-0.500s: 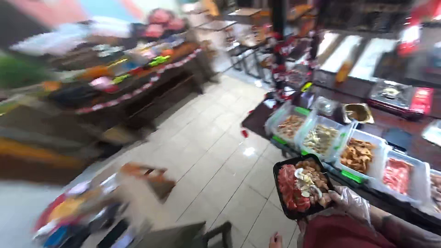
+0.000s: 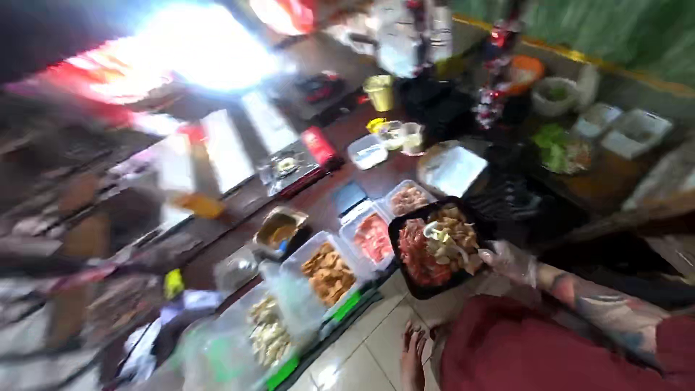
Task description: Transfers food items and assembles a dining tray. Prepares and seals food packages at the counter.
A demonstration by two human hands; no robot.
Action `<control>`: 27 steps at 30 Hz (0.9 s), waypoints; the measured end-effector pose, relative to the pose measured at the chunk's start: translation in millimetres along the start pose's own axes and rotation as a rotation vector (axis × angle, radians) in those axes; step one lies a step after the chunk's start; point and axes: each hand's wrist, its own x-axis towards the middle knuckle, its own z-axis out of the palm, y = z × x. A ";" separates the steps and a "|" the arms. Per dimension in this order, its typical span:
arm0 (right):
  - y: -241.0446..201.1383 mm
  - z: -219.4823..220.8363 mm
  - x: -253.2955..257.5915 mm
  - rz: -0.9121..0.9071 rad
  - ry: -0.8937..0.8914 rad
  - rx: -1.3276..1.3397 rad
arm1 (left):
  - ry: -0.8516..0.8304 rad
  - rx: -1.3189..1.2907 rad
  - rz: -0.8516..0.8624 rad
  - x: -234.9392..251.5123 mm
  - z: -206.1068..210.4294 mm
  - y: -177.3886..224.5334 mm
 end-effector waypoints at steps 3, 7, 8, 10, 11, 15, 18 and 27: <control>53.7 -53.2 -19.3 0.022 0.219 0.173 | 0.001 0.050 -0.122 16.8 41.2 -11.3; 111.0 -110.3 -43.0 0.131 0.461 0.321 | -0.104 0.185 -0.213 41.6 108.9 8.4; 123.0 -124.7 -44.7 0.152 0.513 0.325 | -0.144 0.224 -0.221 52.2 127.2 15.8; 142.5 -153.7 -43.0 0.227 0.593 0.317 | -0.217 0.284 -0.231 77.2 163.5 27.1; 150.4 -167.7 -39.5 0.272 0.626 0.315 | -0.253 0.306 -0.237 89.5 181.0 31.1; 178.8 -226.4 -2.3 0.372 0.778 0.347 | -0.438 0.426 -0.264 133.5 261.9 43.2; 198.9 -271.5 44.3 0.404 0.873 0.392 | -0.687 0.581 -0.283 163.9 323.5 55.1; 247.3 -399.0 149.0 0.553 0.892 0.218 | -1.249 0.979 -0.171 226.7 508.1 82.6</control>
